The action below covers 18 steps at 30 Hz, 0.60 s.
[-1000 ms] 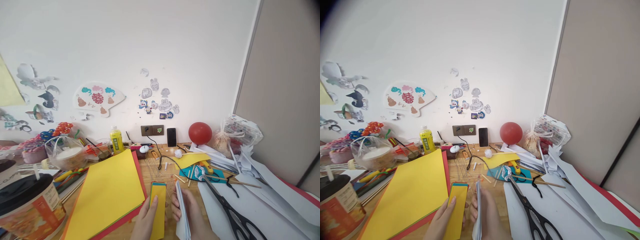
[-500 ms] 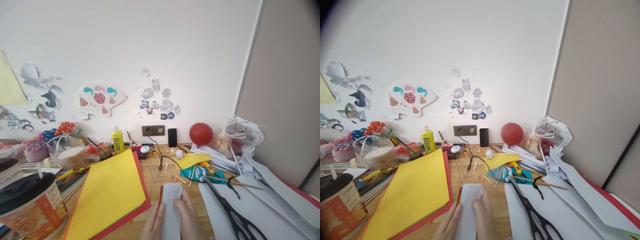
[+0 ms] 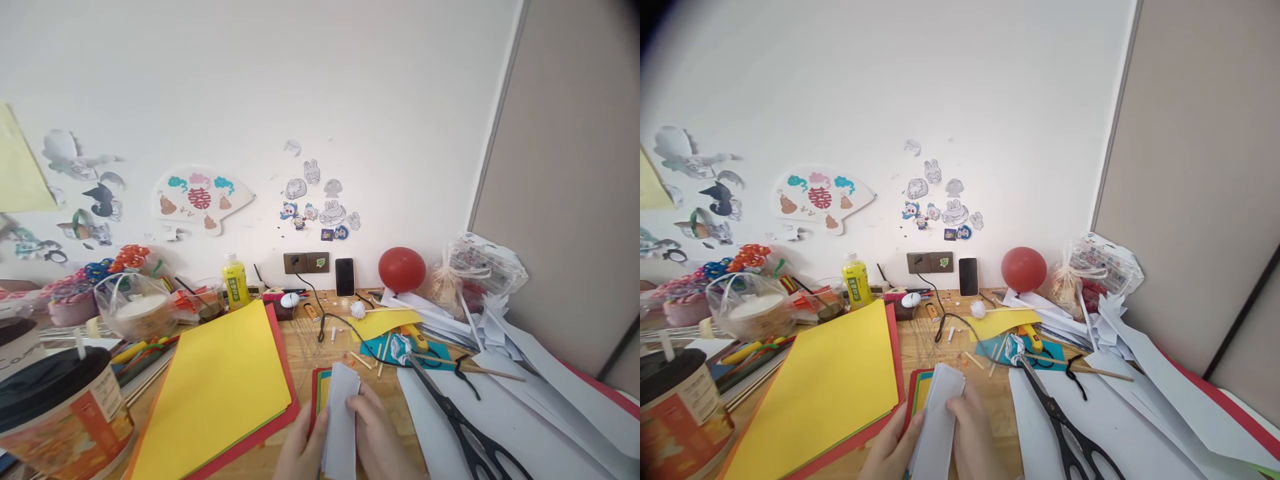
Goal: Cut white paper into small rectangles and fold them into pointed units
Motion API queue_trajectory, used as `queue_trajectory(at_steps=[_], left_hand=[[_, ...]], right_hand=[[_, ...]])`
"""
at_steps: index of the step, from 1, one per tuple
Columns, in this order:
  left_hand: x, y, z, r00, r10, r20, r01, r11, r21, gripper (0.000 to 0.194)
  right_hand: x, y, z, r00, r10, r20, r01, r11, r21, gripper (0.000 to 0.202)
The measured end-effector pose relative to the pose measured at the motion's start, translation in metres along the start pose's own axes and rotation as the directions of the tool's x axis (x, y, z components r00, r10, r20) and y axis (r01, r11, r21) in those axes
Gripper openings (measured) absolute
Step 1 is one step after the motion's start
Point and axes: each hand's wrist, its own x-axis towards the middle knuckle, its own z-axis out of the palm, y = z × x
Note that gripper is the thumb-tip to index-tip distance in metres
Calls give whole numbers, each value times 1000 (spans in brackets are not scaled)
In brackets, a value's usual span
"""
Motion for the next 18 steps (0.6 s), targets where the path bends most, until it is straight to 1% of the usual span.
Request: queue_trajectory(at_steps=[3, 5, 10, 14, 18], left_hand=[[3, -3, -4, 1000, -18, -13, 18, 999, -42, 55], [4, -6, -6, 1000, -11, -23, 10, 999, -46, 58], [5, -6, -6, 1000, 8, 1, -8, 1000, -30, 64], [5, 0, -8, 999, 35, -9, -35, 999, 5, 60], [5, 4, -10, 997, 21, -72, -19, 999, 26, 57]], right_hand=[[-2, -2, 2, 1000, 4, -5, -4, 1000, 28, 31], [-2, -2, 2, 1000, 6, -10, -6, 1000, 30, 30], [0, -1, -2, 1000, -10, -4, 10, 999, 38, 29], [2, -2, -4, 1000, -30, 9, 29, 998, 47, 33], [2, -2, -5, 1000, -25, 13, 24, 997, 68, 35]])
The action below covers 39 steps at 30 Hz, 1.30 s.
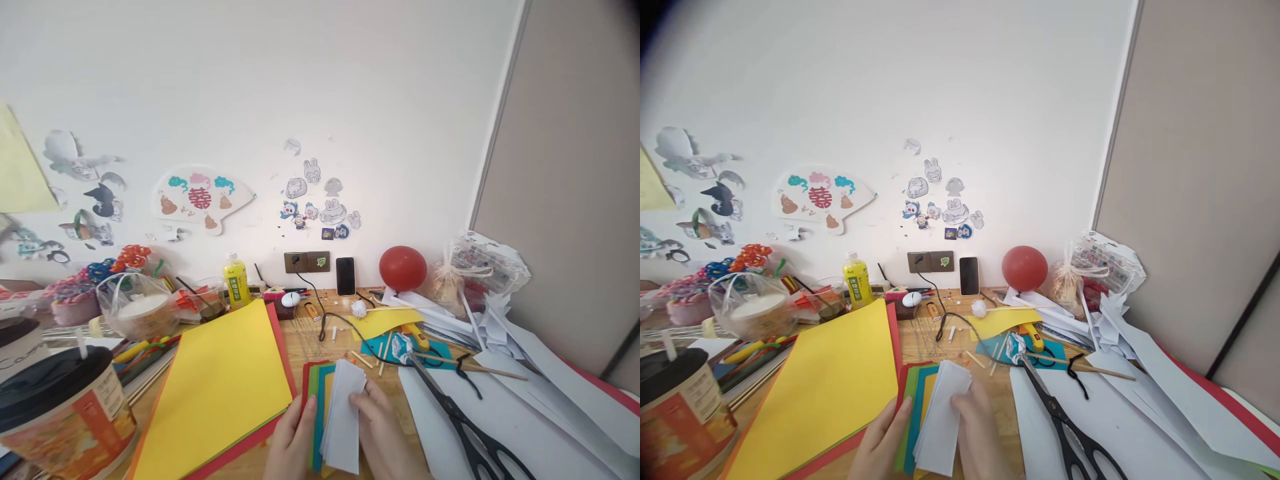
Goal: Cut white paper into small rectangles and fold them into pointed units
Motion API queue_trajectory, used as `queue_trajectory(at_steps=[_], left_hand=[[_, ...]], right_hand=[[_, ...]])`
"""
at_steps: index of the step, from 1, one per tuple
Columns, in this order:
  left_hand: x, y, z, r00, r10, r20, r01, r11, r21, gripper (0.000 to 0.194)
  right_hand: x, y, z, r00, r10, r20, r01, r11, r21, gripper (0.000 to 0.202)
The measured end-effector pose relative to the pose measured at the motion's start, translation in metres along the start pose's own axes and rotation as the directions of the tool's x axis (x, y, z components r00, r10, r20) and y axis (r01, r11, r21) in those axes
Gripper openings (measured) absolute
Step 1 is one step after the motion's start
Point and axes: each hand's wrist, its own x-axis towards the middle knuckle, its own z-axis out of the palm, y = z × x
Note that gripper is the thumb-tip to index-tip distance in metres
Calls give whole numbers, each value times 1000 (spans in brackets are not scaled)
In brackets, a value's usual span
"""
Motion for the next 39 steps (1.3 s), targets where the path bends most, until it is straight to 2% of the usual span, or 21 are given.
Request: queue_trajectory(at_steps=[10, 17, 19, 21, 23, 25, 28, 32, 34, 36, 37, 39], left_hand=[[1, -6, 0, 998, 52, -23, -51, 998, 42, 60], [2, -14, 2, 997, 59, 52, -61, 997, 37, 53], [3, -24, 4, 999, 21, 26, -21, 1000, 0, 61], [6, -37, 6, 999, -37, -16, 36, 997, -70, 80], [10, -49, 7, 995, -68, 70, 79, 984, -158, 95], [12, -56, 7, 980, -72, 186, 112, 970, -217, 96], [12, -56, 7, 967, -24, 252, 84, 970, -229, 86], [10, -48, 6, 950, 3, 312, 68, 974, -216, 72], [10, -44, 4, 943, 14, 333, 32, 991, -130, 63], [9, -39, 2, 939, 64, 338, -61, 998, -19, 56], [9, -35, 2, 935, 94, 343, -113, 993, 37, 53], [7, -27, 2, 927, 122, 353, -185, 971, 150, 49]], right_hand=[[2, 1, -3, 999, -2, 39, 2, 1000, 7, 30], [0, 1, -1, 998, -2, 61, 1, 1000, 8, 28], [-1, 1, 1, 996, 10, 87, -11, 1000, 13, 26], [-2, 0, 2, 992, 18, 123, -19, 1000, 10, 26], [-2, 0, 1, 988, 16, 154, -15, 1000, -11, 27], [-2, 0, -1, 986, -9, 165, 21, 997, -70, 26], [-1, 2, -3, 982, -75, 176, 104, 981, -163, 22], [-1, 2, -1, 978, -29, 205, 45, 997, -71, 21], [-1, -2, -1, 982, -37, 184, 62, 989, -133, 25], [-1, -8, -2, 980, -142, 139, 180, 927, -327, 38], [-1, -12, -3, 968, -213, 132, 250, 864, -438, 47], [-1, -21, -5, 935, -291, 205, 354, 713, -605, 58]])
